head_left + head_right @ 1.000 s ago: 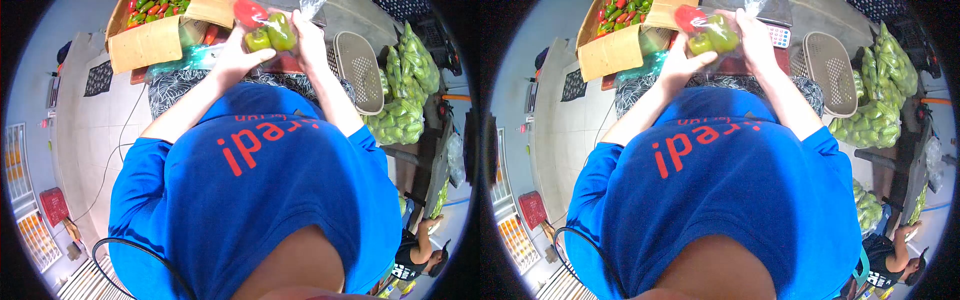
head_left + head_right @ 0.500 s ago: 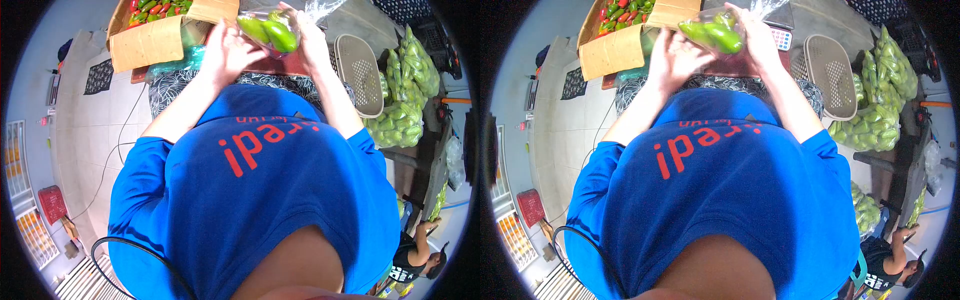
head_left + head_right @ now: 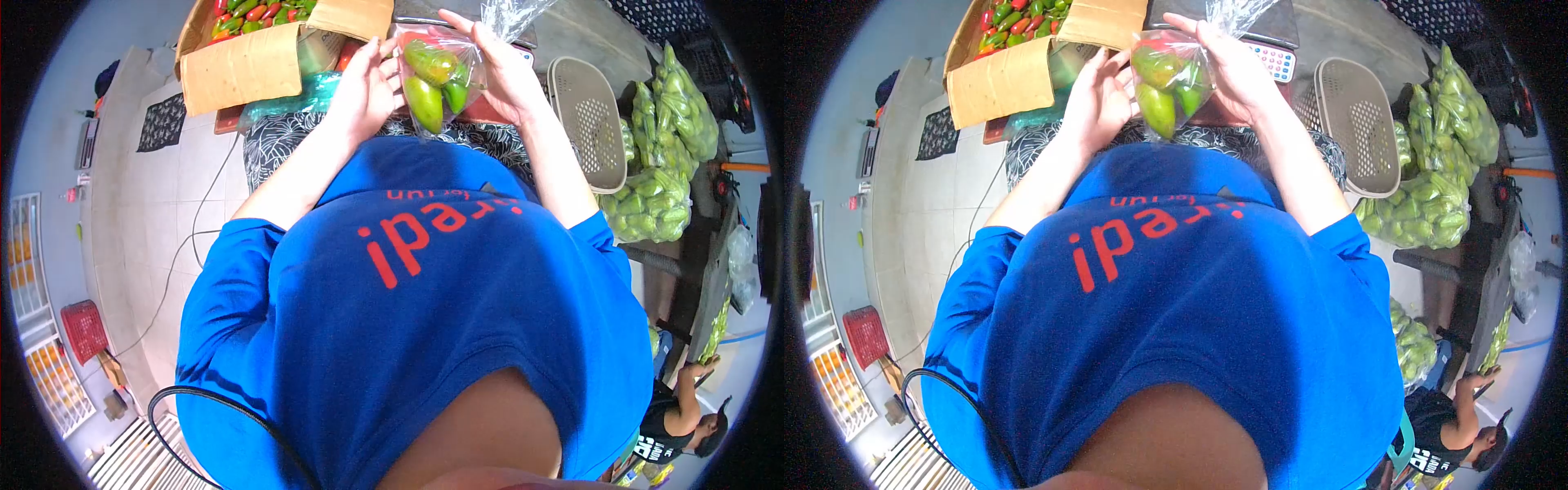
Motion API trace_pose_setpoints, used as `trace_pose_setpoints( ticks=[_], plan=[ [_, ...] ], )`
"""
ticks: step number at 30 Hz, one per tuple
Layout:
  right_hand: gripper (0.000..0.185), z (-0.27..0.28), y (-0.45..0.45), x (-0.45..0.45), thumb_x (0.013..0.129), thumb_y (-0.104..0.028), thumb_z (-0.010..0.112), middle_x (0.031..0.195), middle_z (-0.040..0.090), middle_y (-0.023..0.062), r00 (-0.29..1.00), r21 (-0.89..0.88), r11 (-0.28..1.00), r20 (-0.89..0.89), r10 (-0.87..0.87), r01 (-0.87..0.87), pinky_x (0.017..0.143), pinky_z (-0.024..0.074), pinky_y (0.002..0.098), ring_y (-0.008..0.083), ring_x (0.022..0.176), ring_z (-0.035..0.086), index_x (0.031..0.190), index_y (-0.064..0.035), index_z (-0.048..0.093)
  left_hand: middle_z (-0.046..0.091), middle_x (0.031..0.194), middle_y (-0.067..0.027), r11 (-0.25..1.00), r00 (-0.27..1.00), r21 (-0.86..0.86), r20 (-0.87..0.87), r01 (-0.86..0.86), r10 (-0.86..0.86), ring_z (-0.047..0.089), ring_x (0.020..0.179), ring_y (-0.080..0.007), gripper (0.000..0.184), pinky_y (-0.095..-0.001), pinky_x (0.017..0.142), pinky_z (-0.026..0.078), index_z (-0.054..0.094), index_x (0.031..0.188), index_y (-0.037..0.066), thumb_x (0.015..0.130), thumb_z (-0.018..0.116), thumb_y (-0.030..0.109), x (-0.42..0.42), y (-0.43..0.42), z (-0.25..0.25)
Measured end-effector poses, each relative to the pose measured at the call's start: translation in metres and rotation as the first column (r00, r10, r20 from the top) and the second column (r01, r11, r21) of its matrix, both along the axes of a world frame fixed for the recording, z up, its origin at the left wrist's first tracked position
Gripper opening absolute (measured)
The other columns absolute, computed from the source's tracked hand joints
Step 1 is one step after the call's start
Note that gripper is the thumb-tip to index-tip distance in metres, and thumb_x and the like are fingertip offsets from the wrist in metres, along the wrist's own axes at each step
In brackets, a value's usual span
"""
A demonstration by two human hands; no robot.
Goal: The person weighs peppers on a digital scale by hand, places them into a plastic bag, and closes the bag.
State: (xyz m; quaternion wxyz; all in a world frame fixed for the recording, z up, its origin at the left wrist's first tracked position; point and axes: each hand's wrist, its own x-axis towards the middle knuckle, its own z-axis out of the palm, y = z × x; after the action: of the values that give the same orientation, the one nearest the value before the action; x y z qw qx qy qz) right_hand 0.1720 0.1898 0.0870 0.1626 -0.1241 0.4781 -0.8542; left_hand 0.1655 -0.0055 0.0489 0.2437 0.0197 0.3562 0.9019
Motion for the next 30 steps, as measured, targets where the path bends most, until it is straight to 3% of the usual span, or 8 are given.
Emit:
trace_pose_setpoints(
  ticks=[6,7,15,18,19,26,29,30],
  plan=[
    [0.044,-0.015,0.006,-0.012,0.096,-0.031,0.045,0.136,0.043,0.0127,0.973,0.284,0.938,-0.167,-0.157,0.200,0.107,0.0294,0.0366,0.0207,0.126,0.038,0.133,-0.0070,0.048,0.060,0.105,-0.0115,0.966,0.979,0.254,-0.175,-0.055,0.102,0.058,0.095,-0.0223,0.054,-0.0373,0.082,0.048,0.048,0.119,0.003,0.092,0.044,0.049,-0.014,-0.019,0.018],
    [0.043,-0.015,0.009,-0.014,0.096,-0.030,0.044,0.136,0.044,0.0116,0.975,0.269,0.942,-0.147,-0.167,0.202,0.106,0.0300,0.0358,0.0198,0.125,0.039,0.133,-0.0078,0.048,0.059,0.097,-0.0104,0.885,0.956,0.418,-0.279,0.206,-0.091,0.058,0.088,-0.0211,0.051,-0.0362,0.078,0.047,0.050,0.115,0.003,0.092,0.045,0.048,-0.024,-0.033,0.012],
    [0.036,-0.032,0.024,-0.025,0.096,-0.031,0.043,0.096,0.065,0.0087,0.955,0.433,0.896,-0.293,0.038,0.098,0.092,0.0406,0.0319,0.0178,0.094,0.057,0.087,-0.0032,0.063,0.054,0.122,-0.0143,0.870,0.825,-0.440,-0.561,-0.224,-0.071,0.051,0.112,-0.0164,0.058,-0.0256,0.086,0.044,0.036,0.133,0.000,0.089,0.059,0.030,-0.013,0.008,0.018],
    [0.035,-0.005,0.007,0.002,0.095,-0.031,0.046,0.091,0.064,0.0084,0.971,0.541,0.839,-0.166,0.169,-0.053,0.089,0.0428,0.0319,0.0177,0.092,0.058,0.080,-0.0030,0.061,0.060,0.090,-0.0079,0.840,0.810,-0.534,-0.532,-0.095,-0.246,0.059,0.082,-0.0140,0.058,-0.0245,0.077,0.045,0.036,0.132,-0.001,0.089,0.060,0.028,-0.008,0.024,0.044],
    [0.034,0.017,-0.002,0.015,0.095,-0.030,0.048,0.091,0.064,0.0086,0.976,0.624,0.775,-0.093,0.198,-0.098,0.089,0.0434,0.0323,0.0182,0.092,0.058,0.078,-0.0030,0.060,0.050,0.067,0.0033,0.884,0.860,-0.465,-0.430,0.051,-0.276,0.047,0.052,-0.0043,0.039,-0.0148,0.046,0.036,0.043,0.119,0.004,0.087,0.062,0.015,0.001,0.025,0.078],
    [0.029,-0.024,0.010,-0.005,0.093,-0.030,0.053,0.102,0.064,0.0125,0.927,0.228,0.961,-0.302,0.221,-0.155,0.100,0.0369,0.0379,0.0253,0.112,0.053,0.086,-0.0026,0.061,0.035,0.058,0.0075,0.958,0.987,0.259,-0.131,0.124,-0.093,0.027,0.044,-0.0049,0.007,-0.0203,0.045,0.029,0.054,0.093,0.010,0.090,0.057,0.015,-0.072,0.001,0.074],
    [0.030,-0.029,0.016,-0.004,0.094,-0.030,0.051,0.112,0.060,0.0150,0.977,0.041,0.991,-0.168,0.130,-0.125,0.104,0.0332,0.0392,0.0259,0.117,0.049,0.092,-0.0012,0.061,0.040,0.062,0.0035,0.941,0.990,0.322,-0.124,0.103,-0.066,0.035,0.049,-0.0082,0.008,-0.0222,0.051,0.033,0.052,0.087,0.008,0.092,0.050,0.014,-0.107,-0.022,0.022],
    [0.034,-0.035,0.016,0.000,0.094,-0.032,0.050,0.117,0.058,0.0158,0.988,-0.040,0.995,-0.121,0.090,-0.096,0.105,0.0319,0.0394,0.0260,0.119,0.048,0.099,-0.0003,0.060,0.048,0.068,0.0003,0.993,0.972,0.120,-0.235,0.014,0.015,0.044,0.058,-0.0089,0.023,-0.0224,0.059,0.039,0.045,0.107,0.003,0.092,0.051,0.019,-0.113,-0.023,-0.005]
  ],
)
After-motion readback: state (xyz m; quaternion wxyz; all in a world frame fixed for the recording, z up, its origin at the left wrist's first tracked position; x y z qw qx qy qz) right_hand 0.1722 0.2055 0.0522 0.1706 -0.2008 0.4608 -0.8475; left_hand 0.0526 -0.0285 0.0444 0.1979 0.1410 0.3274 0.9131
